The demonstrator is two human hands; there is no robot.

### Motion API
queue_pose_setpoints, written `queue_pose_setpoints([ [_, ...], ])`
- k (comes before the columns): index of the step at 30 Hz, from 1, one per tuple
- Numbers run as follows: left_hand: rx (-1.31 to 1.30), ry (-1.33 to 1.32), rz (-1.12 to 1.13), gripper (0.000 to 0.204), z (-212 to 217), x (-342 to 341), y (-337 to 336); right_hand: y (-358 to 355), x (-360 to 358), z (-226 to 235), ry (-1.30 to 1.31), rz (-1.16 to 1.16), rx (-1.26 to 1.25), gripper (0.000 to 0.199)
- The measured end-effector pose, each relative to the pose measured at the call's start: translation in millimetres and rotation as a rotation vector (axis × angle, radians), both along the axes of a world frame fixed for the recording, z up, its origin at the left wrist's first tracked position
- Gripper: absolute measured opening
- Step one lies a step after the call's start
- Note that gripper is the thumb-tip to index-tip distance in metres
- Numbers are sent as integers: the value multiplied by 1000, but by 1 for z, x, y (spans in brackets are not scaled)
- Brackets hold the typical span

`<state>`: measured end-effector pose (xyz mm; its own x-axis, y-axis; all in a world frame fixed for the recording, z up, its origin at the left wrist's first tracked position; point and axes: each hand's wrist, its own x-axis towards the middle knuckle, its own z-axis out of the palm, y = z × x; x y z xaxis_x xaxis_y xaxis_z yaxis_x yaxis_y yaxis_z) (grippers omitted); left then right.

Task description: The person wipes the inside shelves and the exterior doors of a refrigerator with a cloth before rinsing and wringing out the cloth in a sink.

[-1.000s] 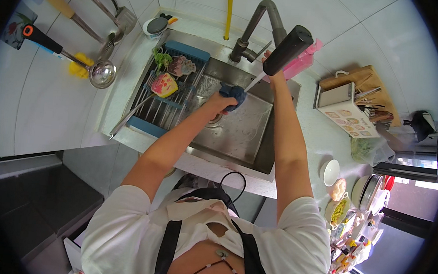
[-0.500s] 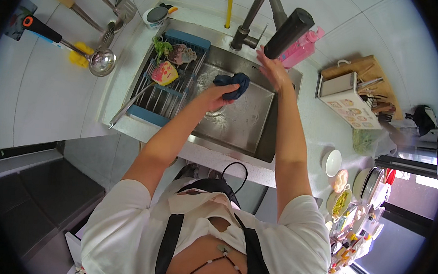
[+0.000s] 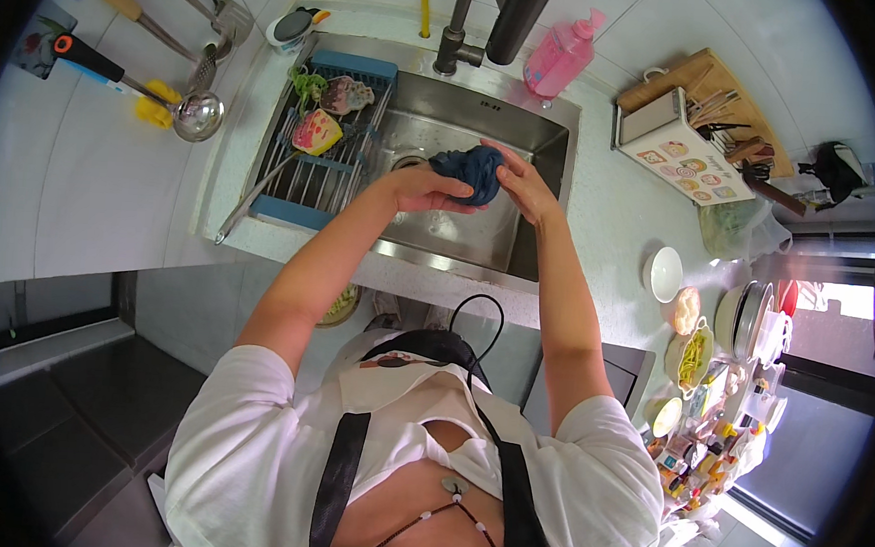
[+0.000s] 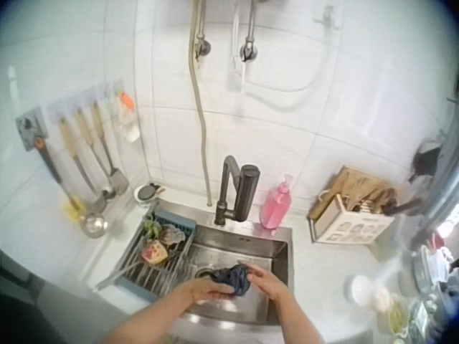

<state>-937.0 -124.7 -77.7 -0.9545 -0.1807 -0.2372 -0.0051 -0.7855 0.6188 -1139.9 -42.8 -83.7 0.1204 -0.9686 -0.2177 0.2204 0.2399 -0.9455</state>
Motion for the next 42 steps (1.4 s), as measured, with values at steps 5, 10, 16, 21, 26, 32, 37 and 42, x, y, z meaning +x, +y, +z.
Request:
queue_pose_setpoints([
  [5, -84, 1, -196, 45, 14, 0, 2, 12, 2, 19, -168, 133, -21, 74],
  [10, -279, -208, -262, 42, 18, 1, 1, 18, 4, 28, 49, 145, -4, 73],
  [16, -481, -443, -228, 30, 31, -7, 5, 29, 27, 37, 159, -2, -100, 60],
  [21, -778, -550, -273, 26, 39, -16, 13, 28, 45, 29, 242, -142, -43, 48],
  [26, -866, -596, -373, 28, 30, -21, 13, 29, 53, 16, 350, -313, 23, 35],
  [32, -572, -362, -213, 35, 20, -13, 15, 27, 59, 0, 219, -608, -15, 21],
  [37, 226, -200, 80, 46, -2, -8, 29, 19, 57, -2, 370, -880, -278, 19],
  [42, 478, -25, 436, 43, 7, -47, 38, 17, 80, 12, 556, -915, -497, 16],
])
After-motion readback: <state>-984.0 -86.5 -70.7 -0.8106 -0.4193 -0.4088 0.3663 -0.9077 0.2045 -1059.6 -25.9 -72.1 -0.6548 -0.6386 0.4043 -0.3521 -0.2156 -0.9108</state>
